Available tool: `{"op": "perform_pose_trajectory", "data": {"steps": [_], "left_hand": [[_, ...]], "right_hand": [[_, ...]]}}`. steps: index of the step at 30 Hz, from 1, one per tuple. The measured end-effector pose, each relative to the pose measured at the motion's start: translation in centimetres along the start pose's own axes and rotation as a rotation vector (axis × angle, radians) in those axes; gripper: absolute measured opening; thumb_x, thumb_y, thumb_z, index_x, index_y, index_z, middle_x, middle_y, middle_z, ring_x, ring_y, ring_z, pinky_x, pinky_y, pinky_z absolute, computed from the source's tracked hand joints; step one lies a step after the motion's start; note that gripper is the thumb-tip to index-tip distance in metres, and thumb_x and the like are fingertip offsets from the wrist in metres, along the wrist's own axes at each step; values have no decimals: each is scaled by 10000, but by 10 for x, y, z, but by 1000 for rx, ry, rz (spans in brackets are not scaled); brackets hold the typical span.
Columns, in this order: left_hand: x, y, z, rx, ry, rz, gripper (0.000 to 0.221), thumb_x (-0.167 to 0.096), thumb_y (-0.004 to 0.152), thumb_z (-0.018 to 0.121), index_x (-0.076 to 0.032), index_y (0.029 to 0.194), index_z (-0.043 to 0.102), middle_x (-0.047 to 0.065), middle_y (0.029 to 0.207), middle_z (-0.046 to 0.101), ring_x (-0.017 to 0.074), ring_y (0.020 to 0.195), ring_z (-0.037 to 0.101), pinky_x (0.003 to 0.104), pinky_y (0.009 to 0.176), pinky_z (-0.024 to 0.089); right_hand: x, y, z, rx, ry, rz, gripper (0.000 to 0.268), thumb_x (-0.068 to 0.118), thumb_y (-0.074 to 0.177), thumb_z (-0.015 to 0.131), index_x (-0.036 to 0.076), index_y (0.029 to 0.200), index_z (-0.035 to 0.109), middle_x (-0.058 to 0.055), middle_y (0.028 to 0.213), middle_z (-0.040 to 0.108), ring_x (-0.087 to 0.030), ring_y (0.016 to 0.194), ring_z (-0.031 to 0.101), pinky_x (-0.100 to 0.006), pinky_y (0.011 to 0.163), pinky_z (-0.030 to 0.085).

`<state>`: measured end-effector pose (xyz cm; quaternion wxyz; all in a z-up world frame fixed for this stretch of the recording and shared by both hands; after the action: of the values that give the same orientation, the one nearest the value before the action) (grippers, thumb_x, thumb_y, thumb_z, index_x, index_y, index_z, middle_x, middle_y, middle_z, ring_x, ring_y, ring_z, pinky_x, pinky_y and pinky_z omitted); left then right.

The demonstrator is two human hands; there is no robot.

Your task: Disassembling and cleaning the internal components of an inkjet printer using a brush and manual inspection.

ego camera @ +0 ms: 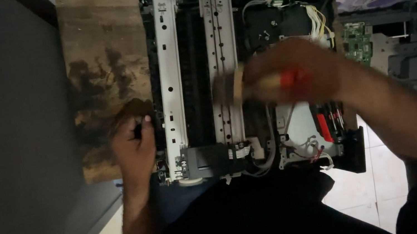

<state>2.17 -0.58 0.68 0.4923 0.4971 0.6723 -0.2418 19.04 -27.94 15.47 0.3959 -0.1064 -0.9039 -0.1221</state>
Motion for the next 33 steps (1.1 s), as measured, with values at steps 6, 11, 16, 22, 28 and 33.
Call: {"op": "perform_pose_trajectory", "data": {"steps": [6,11,16,22,28,33], "left_hand": [[3,2,-2,-43,33,32,392,-28,1023,616,-117,697,418,-14,690,397,135,696,388,310,665,312],[2,2,0,-6,76,-18,315,-45,1026,615,-88,738,494,-2,711,467,134,729,441,311,695,364],[3,1,-1,-29,45,71,385,-24,1037,609,-108,720,407,-23,703,394,135,715,402,314,689,358],[40,-2,2,-47,-55,57,255,10,1049,599,67,806,654,210,769,675,246,819,642,416,807,531],[-2,5,-2,-23,44,111,403,-18,1026,602,-95,704,373,12,691,383,149,701,384,334,674,336],[2,0,-2,-17,39,22,360,-62,1033,613,-105,715,451,-14,705,449,125,717,435,311,687,368]], "right_hand": [[-3,6,1,-15,161,-98,136,192,988,617,69,944,655,-43,735,699,-89,516,680,-199,412,502],[-13,4,9,141,331,-58,77,200,965,649,130,985,673,1,772,725,-72,562,701,-201,492,573],[-35,9,-39,-98,-428,419,182,176,1045,688,33,1158,684,-154,1083,703,-267,872,693,-336,669,555],[-26,-15,-13,-24,212,179,75,177,843,768,120,871,807,-64,616,707,-168,501,634,-297,530,563],[-52,4,-55,71,-175,457,270,129,949,660,33,1200,684,-141,1147,720,-274,988,736,-330,825,602],[-43,23,-74,-299,-29,460,167,64,1064,616,38,1229,625,-126,1118,685,-214,962,680,-306,823,550]]}}
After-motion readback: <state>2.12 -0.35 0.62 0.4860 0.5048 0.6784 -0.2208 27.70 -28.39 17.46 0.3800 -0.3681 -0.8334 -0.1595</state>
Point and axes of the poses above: each hand's wrist, its own y-axis towards the middle knuckle, its own z-axis out of the palm, x = y × z, the point moved 2 cm from there along y, towards the middle knuckle
